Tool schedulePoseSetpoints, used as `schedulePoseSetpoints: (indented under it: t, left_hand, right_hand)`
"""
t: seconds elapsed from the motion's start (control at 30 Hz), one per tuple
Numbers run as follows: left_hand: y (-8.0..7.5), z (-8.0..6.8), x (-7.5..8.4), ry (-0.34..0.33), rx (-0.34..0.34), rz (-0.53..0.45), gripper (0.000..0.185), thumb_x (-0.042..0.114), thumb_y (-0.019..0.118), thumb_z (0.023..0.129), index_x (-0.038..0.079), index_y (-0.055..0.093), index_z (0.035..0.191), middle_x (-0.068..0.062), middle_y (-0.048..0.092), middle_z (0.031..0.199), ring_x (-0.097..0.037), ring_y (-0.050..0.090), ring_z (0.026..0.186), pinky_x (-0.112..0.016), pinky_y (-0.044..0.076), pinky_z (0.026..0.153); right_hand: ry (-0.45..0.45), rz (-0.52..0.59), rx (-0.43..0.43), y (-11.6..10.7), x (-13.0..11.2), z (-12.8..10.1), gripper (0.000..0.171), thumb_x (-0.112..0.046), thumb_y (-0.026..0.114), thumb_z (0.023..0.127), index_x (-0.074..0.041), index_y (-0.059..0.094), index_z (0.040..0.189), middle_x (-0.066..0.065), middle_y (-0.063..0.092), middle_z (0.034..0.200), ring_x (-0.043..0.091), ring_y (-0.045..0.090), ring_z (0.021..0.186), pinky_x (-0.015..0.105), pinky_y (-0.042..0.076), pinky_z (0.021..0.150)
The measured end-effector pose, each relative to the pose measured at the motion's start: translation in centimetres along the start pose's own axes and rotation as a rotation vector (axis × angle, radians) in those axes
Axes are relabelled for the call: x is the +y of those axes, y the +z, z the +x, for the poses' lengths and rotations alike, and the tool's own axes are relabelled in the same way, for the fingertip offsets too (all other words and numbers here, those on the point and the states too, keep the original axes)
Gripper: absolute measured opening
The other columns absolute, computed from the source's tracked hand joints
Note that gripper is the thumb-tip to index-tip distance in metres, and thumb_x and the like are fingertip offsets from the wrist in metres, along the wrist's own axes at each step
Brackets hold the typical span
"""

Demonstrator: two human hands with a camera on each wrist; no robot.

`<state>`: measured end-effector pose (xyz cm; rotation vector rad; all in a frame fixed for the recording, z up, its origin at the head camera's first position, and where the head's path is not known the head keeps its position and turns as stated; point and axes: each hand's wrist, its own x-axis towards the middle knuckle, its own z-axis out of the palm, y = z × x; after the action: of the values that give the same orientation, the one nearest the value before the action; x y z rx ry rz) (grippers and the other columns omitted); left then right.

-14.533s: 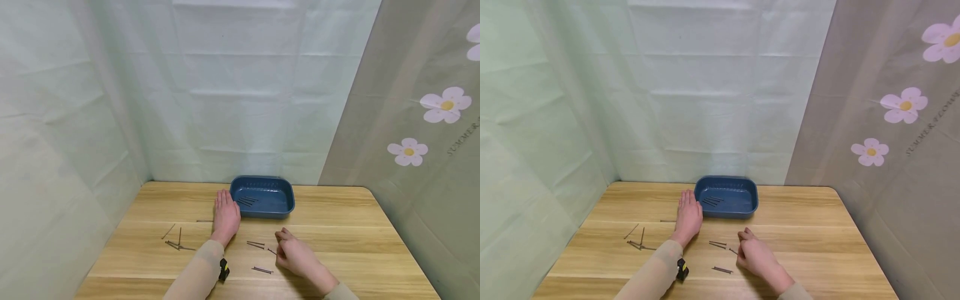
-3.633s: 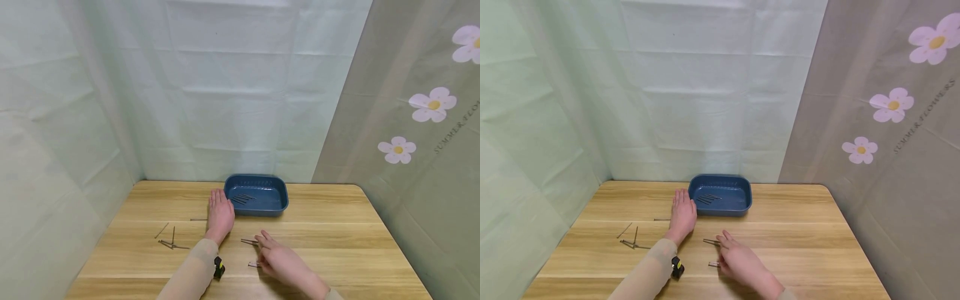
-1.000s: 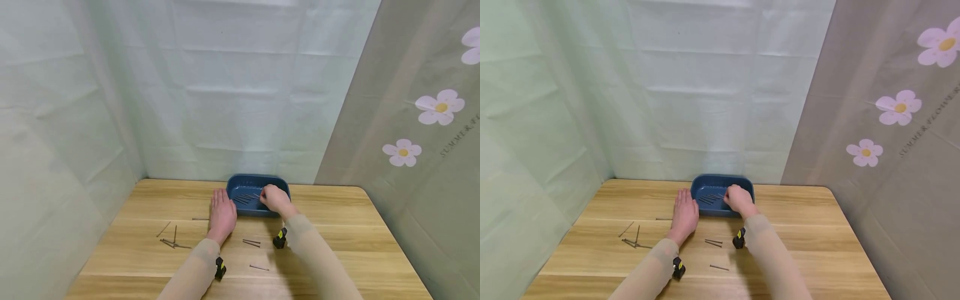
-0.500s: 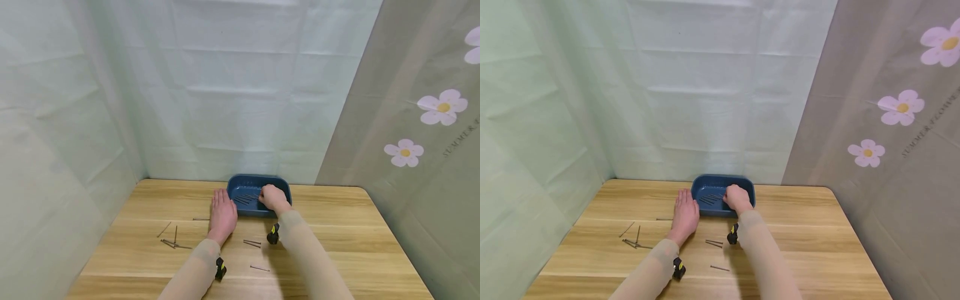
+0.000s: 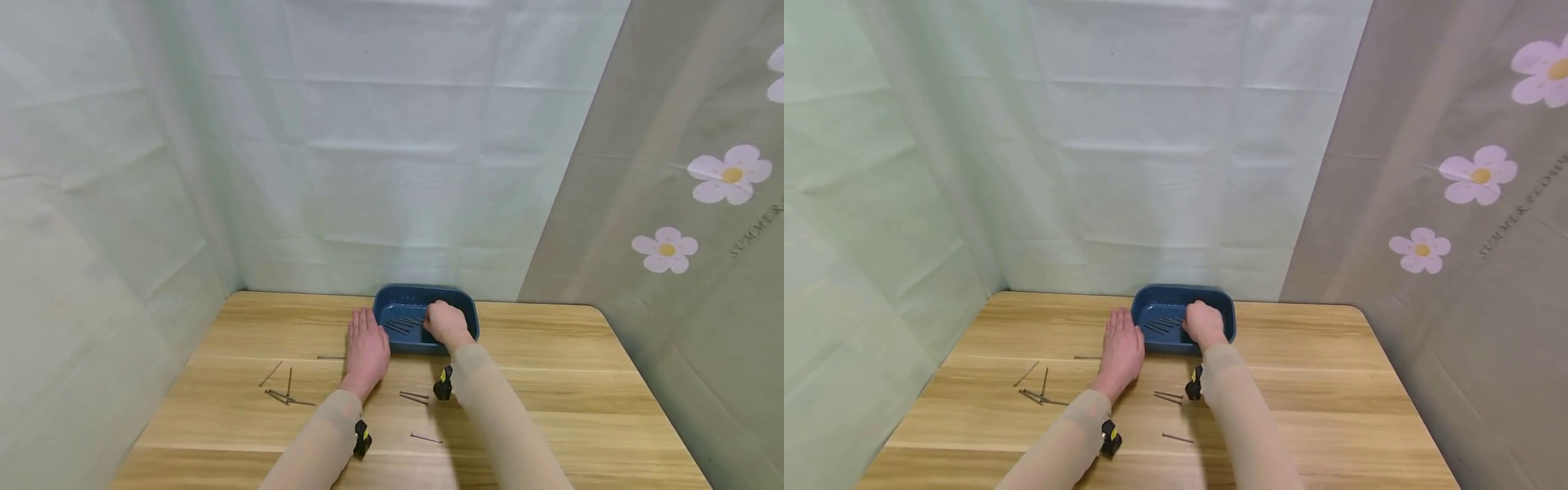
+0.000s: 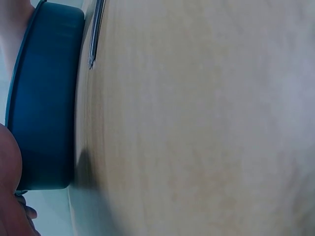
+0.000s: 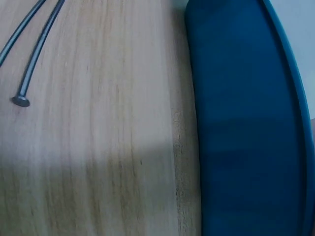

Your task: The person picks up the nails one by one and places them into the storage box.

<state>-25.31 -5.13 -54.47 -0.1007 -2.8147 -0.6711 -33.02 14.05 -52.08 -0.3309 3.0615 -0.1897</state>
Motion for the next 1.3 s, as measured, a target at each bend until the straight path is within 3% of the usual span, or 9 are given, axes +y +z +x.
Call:
schedulePoseSetpoints:
  t: [0.2,0.97,1.13,1.3]
  left_hand:
    - [0.0,-0.1,-0.1,0.006,-0.001,0.001,0.059,0.023,0.034,0.115,-0.015,0.032,0.16,-0.033,0.033,0.167,-0.048,0.024,0.159,-0.057,0.023,0.128]
    - [0.2,-0.1,0.1,-0.009,0.004,-0.008,0.058,0.022,0.034,0.115,-0.015,0.032,0.16,-0.033,0.032,0.167,-0.047,0.023,0.159,-0.057,0.021,0.129]
    - [0.3,-0.1,0.1,-0.004,0.005,0.004,0.058,0.021,0.038,0.114,-0.015,0.033,0.159,-0.033,0.033,0.166,-0.047,0.024,0.159,-0.057,0.023,0.128]
    - [0.4,-0.1,0.1,-0.001,0.011,0.009,0.058,0.02,0.04,0.114,-0.016,0.032,0.159,-0.033,0.033,0.166,-0.048,0.024,0.158,-0.058,0.022,0.128]
  right_hand:
    - [0.007,-0.008,0.009,0.0,-0.3,-0.2,0.026,-0.021,0.073,0.102,-0.015,0.067,0.078,0.003,0.06,0.09,0.017,0.055,0.072,0.039,0.055,0.07]
    - [-0.011,0.024,0.058,-0.4,-0.2,-0.6,0.028,-0.017,0.069,0.103,-0.017,0.063,0.075,0.001,0.059,0.082,0.018,0.048,0.07,0.037,0.044,0.063]
    - [-0.016,0.056,0.074,-1.0,-0.6,-1.4,0.01,-0.021,0.071,0.103,-0.018,0.076,0.094,-0.001,0.07,0.094,0.016,0.064,0.079,0.039,0.059,0.073]
    - [-0.016,0.069,0.082,-1.4,-1.2,-2.0,0.012,-0.028,0.071,0.104,-0.018,0.078,0.105,0.001,0.072,0.104,0.018,0.069,0.088,0.041,0.061,0.079]
